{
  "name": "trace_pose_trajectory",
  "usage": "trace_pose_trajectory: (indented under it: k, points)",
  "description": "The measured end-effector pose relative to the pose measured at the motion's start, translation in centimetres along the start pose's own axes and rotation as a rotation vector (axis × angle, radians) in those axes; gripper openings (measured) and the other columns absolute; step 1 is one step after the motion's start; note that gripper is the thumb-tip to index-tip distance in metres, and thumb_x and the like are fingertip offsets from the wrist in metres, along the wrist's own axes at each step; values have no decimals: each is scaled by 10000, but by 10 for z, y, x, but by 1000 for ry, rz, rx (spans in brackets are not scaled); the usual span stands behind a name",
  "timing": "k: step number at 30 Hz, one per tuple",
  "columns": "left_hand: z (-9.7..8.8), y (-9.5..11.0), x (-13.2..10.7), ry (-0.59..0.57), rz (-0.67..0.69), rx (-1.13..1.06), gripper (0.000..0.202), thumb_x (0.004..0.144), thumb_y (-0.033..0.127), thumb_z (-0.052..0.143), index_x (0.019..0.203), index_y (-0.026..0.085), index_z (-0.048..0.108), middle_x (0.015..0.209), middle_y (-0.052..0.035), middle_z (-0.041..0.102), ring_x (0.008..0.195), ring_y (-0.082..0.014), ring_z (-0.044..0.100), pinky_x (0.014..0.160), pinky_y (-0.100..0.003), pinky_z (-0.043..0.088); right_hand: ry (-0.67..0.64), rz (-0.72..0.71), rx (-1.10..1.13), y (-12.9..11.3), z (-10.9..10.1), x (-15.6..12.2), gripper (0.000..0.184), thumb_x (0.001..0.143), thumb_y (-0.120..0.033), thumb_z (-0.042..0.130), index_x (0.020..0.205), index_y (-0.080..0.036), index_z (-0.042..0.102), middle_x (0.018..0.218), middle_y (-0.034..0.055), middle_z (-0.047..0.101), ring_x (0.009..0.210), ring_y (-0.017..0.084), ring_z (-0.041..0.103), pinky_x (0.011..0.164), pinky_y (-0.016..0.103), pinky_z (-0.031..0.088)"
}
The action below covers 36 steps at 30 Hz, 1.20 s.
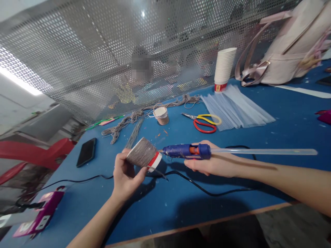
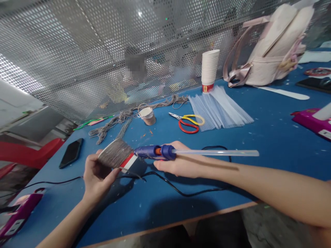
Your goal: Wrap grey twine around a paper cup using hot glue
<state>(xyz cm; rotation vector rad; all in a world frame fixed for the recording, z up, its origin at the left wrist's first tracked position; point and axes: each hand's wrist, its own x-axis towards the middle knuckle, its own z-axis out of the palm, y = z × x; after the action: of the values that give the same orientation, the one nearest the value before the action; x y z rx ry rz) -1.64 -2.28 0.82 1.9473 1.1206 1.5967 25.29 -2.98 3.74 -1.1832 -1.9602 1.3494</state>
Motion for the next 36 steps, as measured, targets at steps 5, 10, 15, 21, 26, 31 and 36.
trace_pose_trajectory:
  k: [5,10,15,21,26,31,36]
  points:
    - [-1,-2,2,54,-6,38,420,586,262,811,793,215,448,779,22,486,690,-120,470,602,-248,420,-8,-357,-539,17,-21,19,94,760,-220,564,790,-187,481,759,21,564,624,133,496,578,251,337]
    - [0,-3,1,111,7,65,380,584,209,766,789,213,446,776,22,482,689,-117,462,605,-244,400,-158,-311,-914,31,-33,37,203,760,-89,497,944,-154,551,957,100,600,786,205,573,638,290,386]
    - [3,2,1,127,13,138,347,588,195,726,780,213,438,754,31,470,662,-109,445,588,-237,381,-195,-302,-1058,25,-31,45,247,758,-74,520,977,-117,626,1058,157,618,966,285,570,825,394,434]
    - [4,4,-2,102,117,275,304,652,209,711,824,211,460,768,27,464,675,-118,447,604,-252,372,54,-272,-493,-9,6,45,193,786,-135,556,977,-146,581,1031,109,656,930,224,604,813,351,453]
    - [3,5,-6,139,151,386,297,668,241,707,836,212,464,776,26,453,706,-131,452,638,-271,381,28,-25,221,-12,55,55,384,719,-279,705,969,-207,423,768,-17,643,665,139,606,581,243,442]
    - [3,7,-6,146,155,435,284,680,217,699,848,208,470,778,28,441,702,-126,451,624,-260,379,96,-60,239,-16,62,57,307,739,-243,709,860,-204,430,741,-40,592,590,91,525,562,221,404]
    - [4,11,-6,83,107,387,273,701,216,703,835,211,466,770,34,453,679,-115,448,607,-246,377,199,-413,-215,-17,49,49,99,873,-228,606,808,-182,546,740,-8,596,673,121,522,635,255,364]
